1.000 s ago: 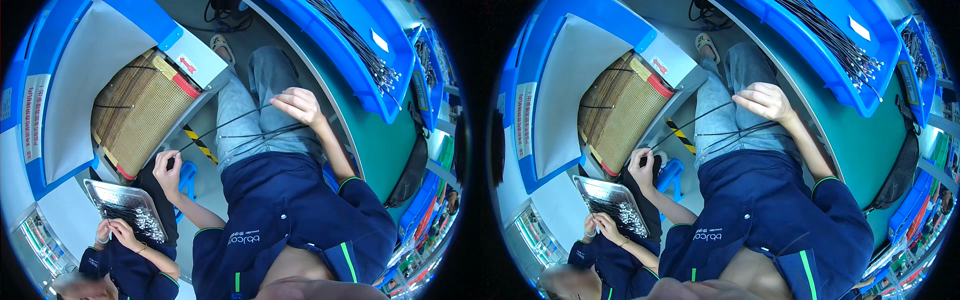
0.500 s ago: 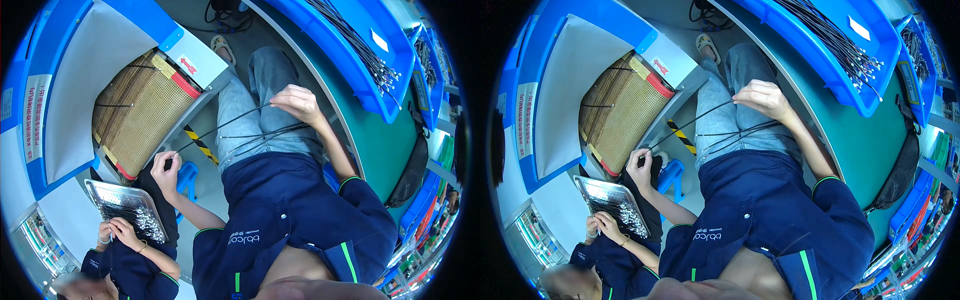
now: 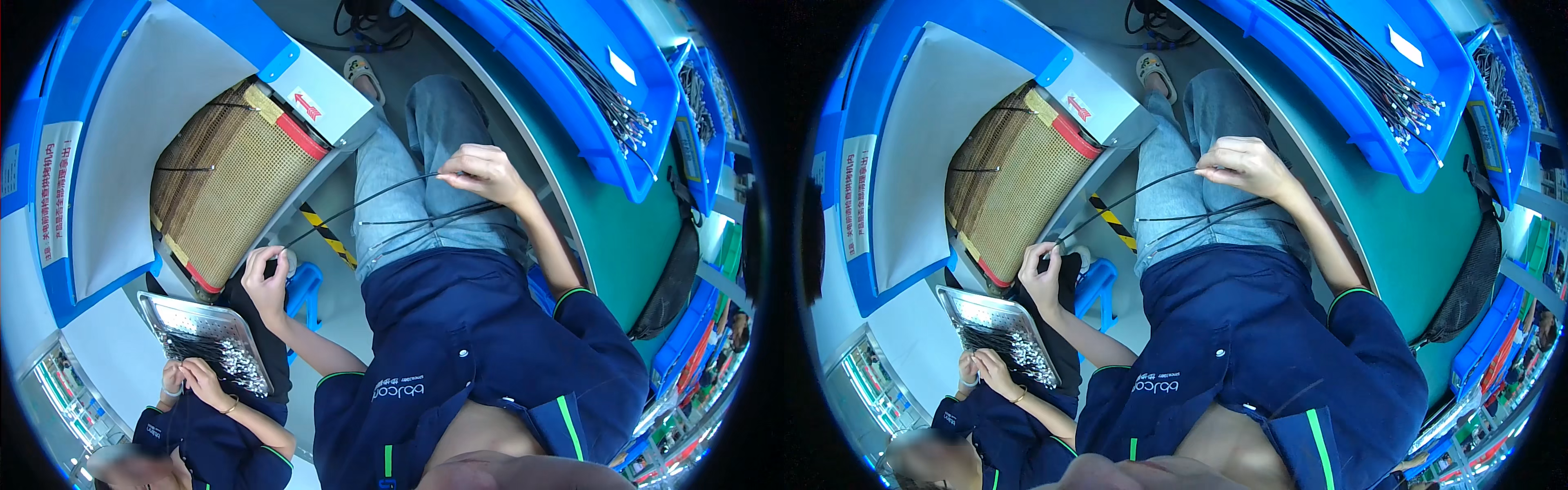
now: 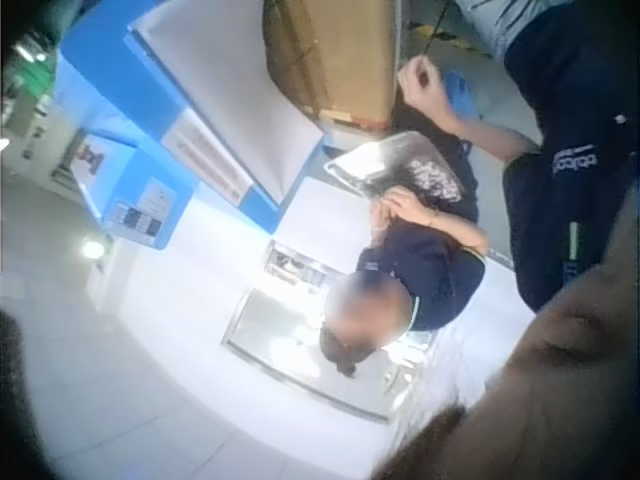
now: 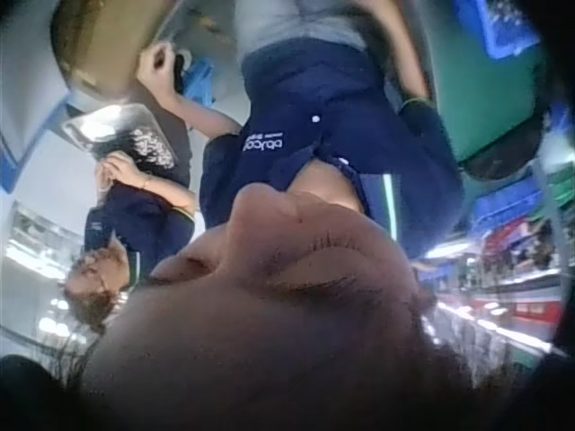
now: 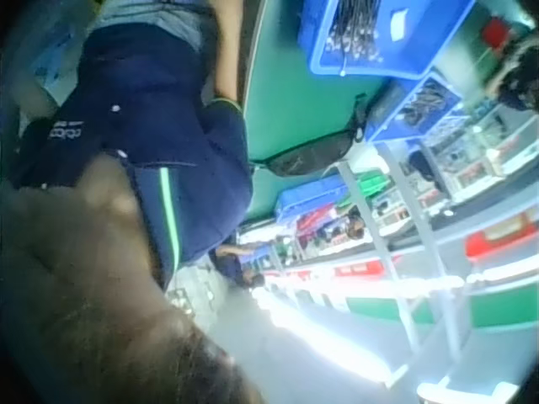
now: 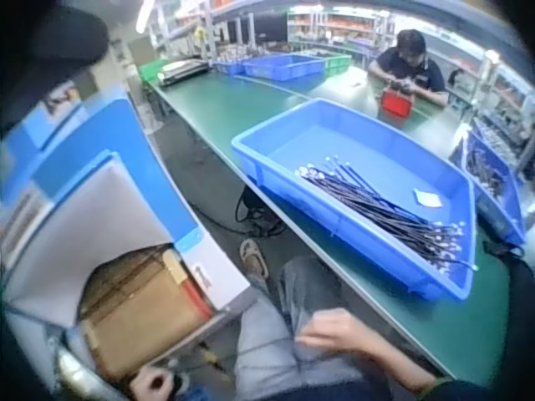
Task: The person sits at a workstation and repeatedly picks up black cables from a blue bin. They insert a small white connector into one end of each cable and place the finished item onto a woven mat. The person handles the cables one at a time, performing the same insertion action continuously.
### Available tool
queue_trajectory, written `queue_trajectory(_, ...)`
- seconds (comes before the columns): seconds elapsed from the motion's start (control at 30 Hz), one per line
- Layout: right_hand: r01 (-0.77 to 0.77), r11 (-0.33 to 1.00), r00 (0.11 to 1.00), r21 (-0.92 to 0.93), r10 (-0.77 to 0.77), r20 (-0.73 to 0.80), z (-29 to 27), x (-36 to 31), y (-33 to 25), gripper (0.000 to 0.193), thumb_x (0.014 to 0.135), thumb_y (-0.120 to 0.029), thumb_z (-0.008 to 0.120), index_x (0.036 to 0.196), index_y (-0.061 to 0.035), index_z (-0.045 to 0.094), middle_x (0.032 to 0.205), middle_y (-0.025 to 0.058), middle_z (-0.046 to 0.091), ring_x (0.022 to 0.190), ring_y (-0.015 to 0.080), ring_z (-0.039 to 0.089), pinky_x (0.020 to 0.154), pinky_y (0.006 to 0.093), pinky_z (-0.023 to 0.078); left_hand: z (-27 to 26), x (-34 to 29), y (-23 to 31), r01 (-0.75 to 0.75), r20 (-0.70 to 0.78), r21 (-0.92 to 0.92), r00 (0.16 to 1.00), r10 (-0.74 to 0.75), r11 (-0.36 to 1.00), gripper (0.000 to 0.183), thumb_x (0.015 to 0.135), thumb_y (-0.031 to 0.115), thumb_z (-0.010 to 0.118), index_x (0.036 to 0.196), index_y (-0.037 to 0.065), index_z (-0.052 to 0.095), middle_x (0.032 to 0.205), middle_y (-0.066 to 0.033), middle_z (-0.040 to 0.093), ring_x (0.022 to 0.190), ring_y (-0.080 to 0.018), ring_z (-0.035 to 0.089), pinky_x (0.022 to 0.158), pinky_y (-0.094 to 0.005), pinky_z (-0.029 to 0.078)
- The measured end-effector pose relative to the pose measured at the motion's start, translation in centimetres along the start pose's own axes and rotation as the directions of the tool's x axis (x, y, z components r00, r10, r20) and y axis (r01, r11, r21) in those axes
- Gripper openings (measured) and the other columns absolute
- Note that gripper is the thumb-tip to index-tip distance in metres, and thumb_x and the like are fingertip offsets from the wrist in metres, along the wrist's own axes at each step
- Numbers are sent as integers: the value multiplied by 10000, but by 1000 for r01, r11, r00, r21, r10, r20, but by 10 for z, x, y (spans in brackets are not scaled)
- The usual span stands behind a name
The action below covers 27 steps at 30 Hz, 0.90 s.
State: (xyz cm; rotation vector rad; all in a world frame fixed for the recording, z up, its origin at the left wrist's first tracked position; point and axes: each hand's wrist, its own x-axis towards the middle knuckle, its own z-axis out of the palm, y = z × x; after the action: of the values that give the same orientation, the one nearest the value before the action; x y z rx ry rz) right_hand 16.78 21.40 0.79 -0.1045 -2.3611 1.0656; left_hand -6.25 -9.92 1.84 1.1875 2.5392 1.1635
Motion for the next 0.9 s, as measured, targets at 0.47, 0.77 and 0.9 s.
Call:
queue_trajectory(0.47,95,990,986,-100,-79,149,34,28,-3,103,726,-118,717,774,-76,636,690,35,573,643,207,573,581,328,447,-11,63,-56,8,-23,90,1000,-6,996,104,767,45,671,859,1,652,799,-105,640,737,-216,619,699,-310,485)
queue_trajectory(0.77,52,988,998,-148,-49,24,97,68,-6,95,733,-131,704,783,-90,634,737,34,582,709,207,568,641,324,465,-41,134,-100,35,32,109,999,-39,993,139,812,96,652,920,9,655,865,-98,652,790,-184,631,757,-288,496)
queue_trajectory(0.9,13,980,987,-201,-45,-157,127,85,1,114,706,-100,717,780,-83,631,761,26,596,737,199,582,653,325,475,-48,166,-119,53,51,79,997,-57,995,136,831,107,645,924,8,643,832,-44,648,738,-108,600,698,-251,476)
